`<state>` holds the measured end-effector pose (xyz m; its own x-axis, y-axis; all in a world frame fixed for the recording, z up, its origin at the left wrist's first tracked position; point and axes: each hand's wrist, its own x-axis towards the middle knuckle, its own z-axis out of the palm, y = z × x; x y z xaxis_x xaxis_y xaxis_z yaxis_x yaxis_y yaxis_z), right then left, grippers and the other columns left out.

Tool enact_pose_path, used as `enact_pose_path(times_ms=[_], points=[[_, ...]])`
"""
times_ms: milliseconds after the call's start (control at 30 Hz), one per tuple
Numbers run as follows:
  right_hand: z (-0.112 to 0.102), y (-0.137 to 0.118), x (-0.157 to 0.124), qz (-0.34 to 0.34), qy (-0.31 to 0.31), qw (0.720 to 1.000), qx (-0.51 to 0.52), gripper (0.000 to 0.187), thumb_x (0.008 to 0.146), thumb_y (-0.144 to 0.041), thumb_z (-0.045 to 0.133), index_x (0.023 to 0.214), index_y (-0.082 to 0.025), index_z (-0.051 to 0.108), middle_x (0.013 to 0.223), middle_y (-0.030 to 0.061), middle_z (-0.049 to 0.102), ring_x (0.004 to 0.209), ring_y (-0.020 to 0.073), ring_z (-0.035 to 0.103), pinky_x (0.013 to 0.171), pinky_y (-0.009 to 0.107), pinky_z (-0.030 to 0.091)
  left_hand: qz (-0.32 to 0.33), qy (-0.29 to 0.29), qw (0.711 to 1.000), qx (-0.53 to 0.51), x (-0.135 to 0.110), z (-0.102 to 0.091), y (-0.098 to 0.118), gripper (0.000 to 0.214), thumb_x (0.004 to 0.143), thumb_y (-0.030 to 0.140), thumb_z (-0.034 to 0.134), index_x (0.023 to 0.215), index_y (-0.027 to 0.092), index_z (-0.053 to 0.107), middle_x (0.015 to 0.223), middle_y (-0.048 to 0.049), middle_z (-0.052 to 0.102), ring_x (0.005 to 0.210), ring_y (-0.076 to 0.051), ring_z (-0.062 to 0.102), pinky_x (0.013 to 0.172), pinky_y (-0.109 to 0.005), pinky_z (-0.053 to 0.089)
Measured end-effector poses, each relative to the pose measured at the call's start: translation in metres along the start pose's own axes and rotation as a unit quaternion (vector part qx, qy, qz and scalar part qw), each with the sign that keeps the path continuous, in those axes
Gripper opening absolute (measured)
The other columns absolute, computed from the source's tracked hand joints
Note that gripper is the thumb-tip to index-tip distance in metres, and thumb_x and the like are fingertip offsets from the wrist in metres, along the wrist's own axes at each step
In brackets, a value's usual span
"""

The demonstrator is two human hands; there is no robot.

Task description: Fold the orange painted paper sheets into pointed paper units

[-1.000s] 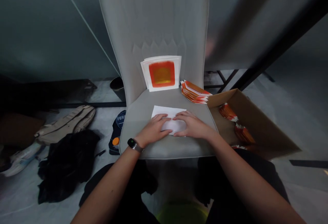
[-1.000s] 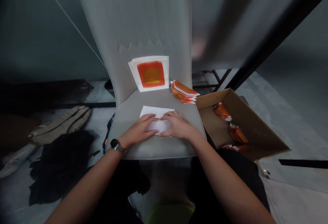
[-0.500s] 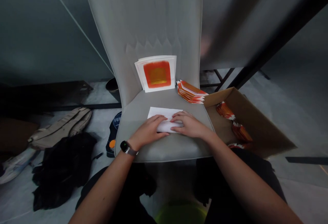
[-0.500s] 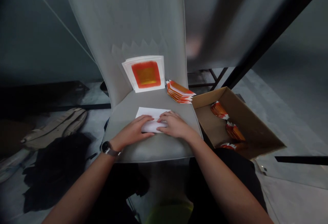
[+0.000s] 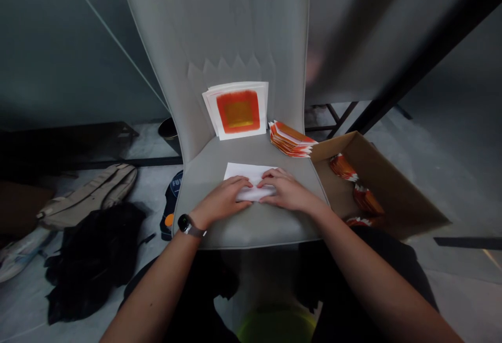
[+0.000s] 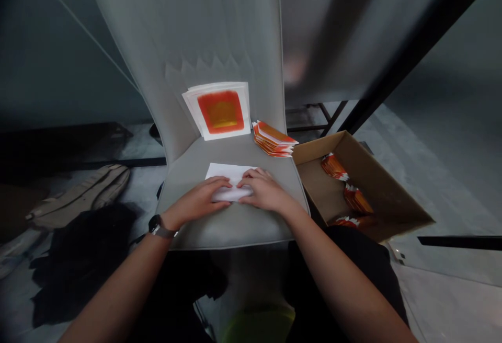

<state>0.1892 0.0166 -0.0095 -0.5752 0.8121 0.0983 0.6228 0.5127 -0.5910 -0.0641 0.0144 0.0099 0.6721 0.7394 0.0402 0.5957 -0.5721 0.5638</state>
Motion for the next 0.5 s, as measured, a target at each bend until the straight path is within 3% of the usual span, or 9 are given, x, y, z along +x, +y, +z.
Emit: enact_pose_path(times_ms=[133,300,433,500], points=[[0.0005,0.0011,0.0012,0.002,0.025,0.999,0.021,0.03,0.092,-0.043,0.071,0.116,-0.026,0.074,0.123,0.0084,0.066,0.117,0.0275,0.057,0.105,0.045,0.042,-0.015,0.02,0.999,-0.029,-0.001,-0.0023,0.004,0.037,0.091,0.028,0.068,0.126,0.026,0.057,0.125,-0.0058,0.067,0.115,-0.025,0.064,0.101,-0.043,0.052],[-0.0031,0.0005,0.0007,0.03,0.037,0.996,0.08,0.064,0.074,-0.06,0.083,0.125,-0.024,0.071,0.128,0.0103,0.068,0.124,0.0306,0.057,0.108,0.045,0.043,-0.023,0.013,0.999,-0.029,0.0013,-0.0043,0.005,0.015,0.101,0.031,0.054,0.109,0.024,0.065,0.114,-0.0052,0.071,0.107,-0.023,0.067,0.097,-0.04,0.053],[-0.0032,0.0002,0.0058,0.048,0.062,0.982,0.17,0.033,0.092,-0.05,0.066,0.105,-0.022,0.077,0.107,0.0061,0.076,0.102,0.0241,0.067,0.093,0.037,0.05,-0.024,0.016,0.999,0.041,0.0059,-0.0068,0.0066,0.024,0.104,0.039,0.051,0.109,0.022,0.067,0.111,-0.0071,0.072,0.106,-0.025,0.066,0.096,-0.042,0.052],[-0.0015,0.0016,0.0094,0.074,0.07,0.974,0.204,0.033,0.098,-0.043,0.055,0.094,-0.02,0.078,0.096,0.0046,0.077,0.089,0.0221,0.068,0.083,0.034,0.051,-0.027,0.044,0.994,0.093,0.0081,-0.0075,0.01,0.022,0.102,0.035,0.055,0.115,0.021,0.066,0.116,-0.0084,0.071,0.11,-0.027,0.064,0.099,-0.044,0.051]])
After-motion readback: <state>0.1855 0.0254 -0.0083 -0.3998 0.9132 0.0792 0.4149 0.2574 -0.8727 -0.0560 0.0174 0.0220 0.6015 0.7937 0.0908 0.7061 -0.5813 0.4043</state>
